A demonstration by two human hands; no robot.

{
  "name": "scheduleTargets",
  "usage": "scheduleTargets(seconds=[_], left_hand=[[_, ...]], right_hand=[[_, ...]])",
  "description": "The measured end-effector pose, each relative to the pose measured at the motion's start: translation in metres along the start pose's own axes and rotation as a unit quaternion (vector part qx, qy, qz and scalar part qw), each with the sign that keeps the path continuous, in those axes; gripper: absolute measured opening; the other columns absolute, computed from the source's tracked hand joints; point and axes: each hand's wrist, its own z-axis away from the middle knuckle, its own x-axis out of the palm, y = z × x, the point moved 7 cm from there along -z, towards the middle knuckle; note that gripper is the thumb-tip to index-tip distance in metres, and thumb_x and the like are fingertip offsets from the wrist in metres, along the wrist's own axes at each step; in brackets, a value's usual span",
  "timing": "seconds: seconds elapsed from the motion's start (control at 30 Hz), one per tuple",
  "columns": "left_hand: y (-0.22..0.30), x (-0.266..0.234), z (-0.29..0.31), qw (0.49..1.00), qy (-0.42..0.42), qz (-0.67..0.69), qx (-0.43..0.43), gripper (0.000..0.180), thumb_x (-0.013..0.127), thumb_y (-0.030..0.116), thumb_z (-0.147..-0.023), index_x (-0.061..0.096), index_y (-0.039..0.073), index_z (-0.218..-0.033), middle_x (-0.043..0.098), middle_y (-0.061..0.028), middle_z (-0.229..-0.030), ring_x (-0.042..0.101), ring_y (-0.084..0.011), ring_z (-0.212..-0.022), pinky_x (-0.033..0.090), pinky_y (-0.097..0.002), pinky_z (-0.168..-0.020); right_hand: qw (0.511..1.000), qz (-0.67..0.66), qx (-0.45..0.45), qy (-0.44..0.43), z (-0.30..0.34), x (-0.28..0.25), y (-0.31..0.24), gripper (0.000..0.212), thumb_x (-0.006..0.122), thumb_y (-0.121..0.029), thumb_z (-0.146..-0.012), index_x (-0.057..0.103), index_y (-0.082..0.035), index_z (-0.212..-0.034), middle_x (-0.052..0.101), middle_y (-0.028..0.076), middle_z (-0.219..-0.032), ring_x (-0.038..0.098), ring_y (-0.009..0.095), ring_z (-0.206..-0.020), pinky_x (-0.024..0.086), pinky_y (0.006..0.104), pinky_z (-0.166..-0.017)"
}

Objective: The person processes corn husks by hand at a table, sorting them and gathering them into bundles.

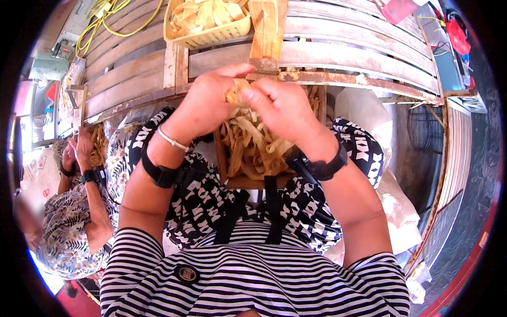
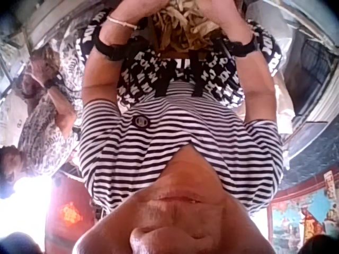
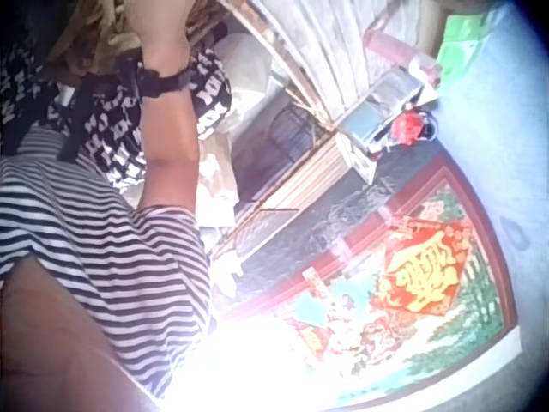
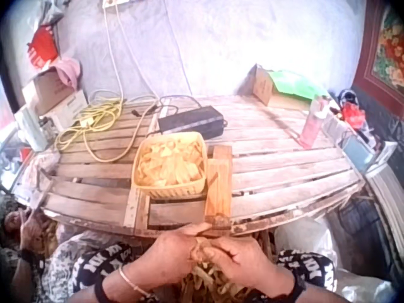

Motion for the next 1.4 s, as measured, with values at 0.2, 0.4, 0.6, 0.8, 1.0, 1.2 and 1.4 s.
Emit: scheduleTargets(seconds=[0.2, 0.4, 0.6, 0.8, 1.0, 1.2, 1.4], left_hand=[[0.019, -0.015, 0.001, 0.993, 0.063, 0.081, 0.063, 0.007, 0.057, -0.003, -0.078, 0.063, -0.002, -0.082, 0.062, -0.014, -0.105, 0.061, -0.0233, -0.095, 0.049, -0.0301, -0.083], [0.0, -0.054, 0.008, 0.892, 0.216, 0.395, 0.034, 0.004, 0.061, -0.002, -0.081, 0.063, -0.003, -0.078, 0.063, -0.0091, -0.095, 0.06, -0.0163, -0.086, 0.05, -0.0247, -0.074], [-0.021, -0.008, 0.006, 0.842, 0.022, 0.502, -0.195, 0.014, 0.068, 0.009, -0.08, 0.062, 0.001, -0.09, 0.063, -0.0057, -0.075, 0.056, -0.0095, -0.058, 0.045, -0.0199, -0.05], [-0.027, 0.002, 0.008, 0.796, 0.07, 0.565, -0.206, 0.01, 0.066, 0.004, -0.08, 0.059, 0.003, -0.088, 0.059, -0.0061, -0.064, 0.049, -0.009, -0.045, 0.038, -0.0204, -0.04], [-0.043, -0.006, -0.028, 0.885, 0.138, 0.386, -0.22, 0.014, 0.062, 0.014, -0.084, 0.063, 0.004, -0.094, 0.058, -0.0008, -0.066, 0.051, -0.0056, -0.052, 0.041, -0.0197, -0.047], [-0.08, -0.006, -0.046, 0.96, 0.215, -0.008, -0.177, 0.016, 0.062, 0.016, -0.084, 0.065, 0.001, -0.089, 0.065, -0.0056, -0.073, 0.059, -0.0161, -0.063, 0.046, -0.0278, -0.059], [-0.027, -0.02, -0.025, 0.973, 0.206, 0.103, -0.03, 0.028, 0.054, 0.005, -0.084, 0.06, 0.003, -0.11, 0.06, -0.0099, -0.115, 0.055, -0.0177, -0.107, 0.039, -0.0256, -0.093]], right_hand=[[0.987, -0.124, 0.103, -0.026, -0.005, 0.0, 0.01, 0.041, 0.052, -0.04, -0.09, 0.057, -0.004, -0.072, 0.049, -0.002, -0.053, 0.043, 0.011, -0.045, 0.035, 0.0262, -0.043], [0.844, -0.447, 0.233, -0.185, 0.016, 0.017, 0.009, 0.045, 0.046, -0.045, -0.093, 0.054, -0.006, -0.071, 0.032, -0.008, -0.049, 0.022, 0.003, -0.04, 0.016, 0.0207, -0.039], [0.841, -0.449, 0.26, -0.153, 0.009, 0.018, 0.009, 0.035, 0.054, -0.037, -0.091, 0.056, -0.005, -0.077, 0.032, -0.009, -0.053, 0.022, 0.001, -0.041, 0.015, 0.0196, -0.039], [0.918, -0.315, 0.235, -0.051, 0.002, -0.012, 0.019, 0.018, 0.065, -0.02, -0.085, 0.062, -0.004, -0.079, 0.055, -0.003, -0.065, 0.036, 0.001, -0.05, 0.026, 0.0175, -0.044], [0.983, -0.088, 0.084, 0.134, -0.036, -0.049, 0.022, 0.01, 0.066, -0.011, -0.083, 0.06, -0.004, -0.082, 0.06, -0.001, -0.074, 0.051, 0.005, -0.063, 0.042, 0.0197, -0.058], [0.948, 0.243, 0.094, 0.18, -0.058, -0.061, 0.035, 0.021, 0.063, -0.028, -0.081, 0.058, -0.009, -0.087, 0.063, 0.012, -0.07, 0.061, 0.028, -0.069, 0.047, 0.0371, -0.066], [0.962, 0.187, -0.104, 0.172, -0.039, -0.042, -0.015, 0.017, 0.049, -0.013, -0.085, 0.05, -0.013, -0.102, 0.061, 0.008, -0.064, 0.062, 0.029, -0.057, 0.049, 0.0377, -0.052]])
